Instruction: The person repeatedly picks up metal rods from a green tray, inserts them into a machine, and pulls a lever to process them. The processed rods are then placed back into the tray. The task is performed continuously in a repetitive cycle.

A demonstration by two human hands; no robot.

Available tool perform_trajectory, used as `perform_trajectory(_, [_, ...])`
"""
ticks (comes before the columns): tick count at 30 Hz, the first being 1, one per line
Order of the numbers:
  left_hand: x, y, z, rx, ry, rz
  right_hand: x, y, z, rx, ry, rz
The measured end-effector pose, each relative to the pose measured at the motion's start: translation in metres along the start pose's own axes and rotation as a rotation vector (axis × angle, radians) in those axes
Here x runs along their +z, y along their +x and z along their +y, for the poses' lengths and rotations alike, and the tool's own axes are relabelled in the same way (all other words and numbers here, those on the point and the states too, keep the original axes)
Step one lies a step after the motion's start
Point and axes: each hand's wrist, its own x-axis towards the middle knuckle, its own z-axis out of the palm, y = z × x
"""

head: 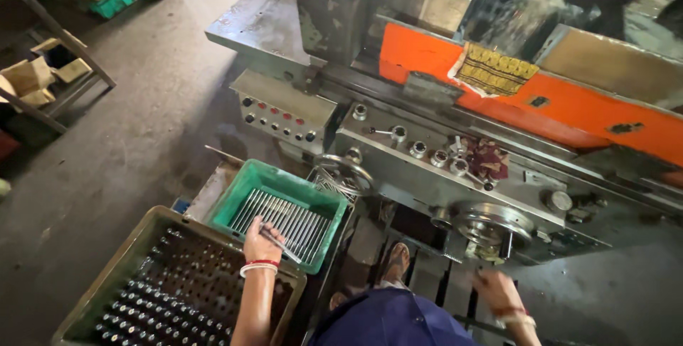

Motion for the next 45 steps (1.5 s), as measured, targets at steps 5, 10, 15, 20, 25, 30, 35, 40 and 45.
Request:
perform_trajectory(5, [0.048,-0.004,0.0,0.128,0.139,-0.049,0.016,-0.021,0.072,0.144,-0.142,-0.154])
perform_trajectory(10, [0.183,-0.017,0.004,0.214,0.32,-0.282,-0.04,0.014,0.093,0.109,-0.127,0.219])
perform_trajectory(15, [0.329,-0.04,-0.011,0.337,0.469,-0.588,-0.16,0.063,0.116,-0.077,-0.39,0.784])
perform_trajectory(20, [0.466,-0.068,-0.048,0.372,0.476,-0.905,-0.29,0.084,0.135,-0.066,-0.371,1.078])
perform_trajectory(25, [0.591,-0.076,-0.109,0.26,0.553,-1.035,-0.402,0.127,0.156,-0.018,-0.324,1.199])
perform_trajectory(30, [0.695,-0.051,-0.196,0.064,0.614,-1.068,-0.475,0.193,0.177,0.048,-0.248,1.157])
perform_trajectory(35, [0.774,-0.003,-0.305,0.032,0.821,-0.95,-0.527,0.238,0.171,0.173,-0.292,1.067])
perform_trajectory(40, [0.797,0.048,-0.4,-0.028,0.903,-0.801,-0.553,0.266,0.163,0.252,-0.317,1.007])
perform_trajectory(45, [0.811,0.077,-0.451,-0.034,0.895,-0.649,-0.563,0.292,0.175,0.302,-0.333,0.971])
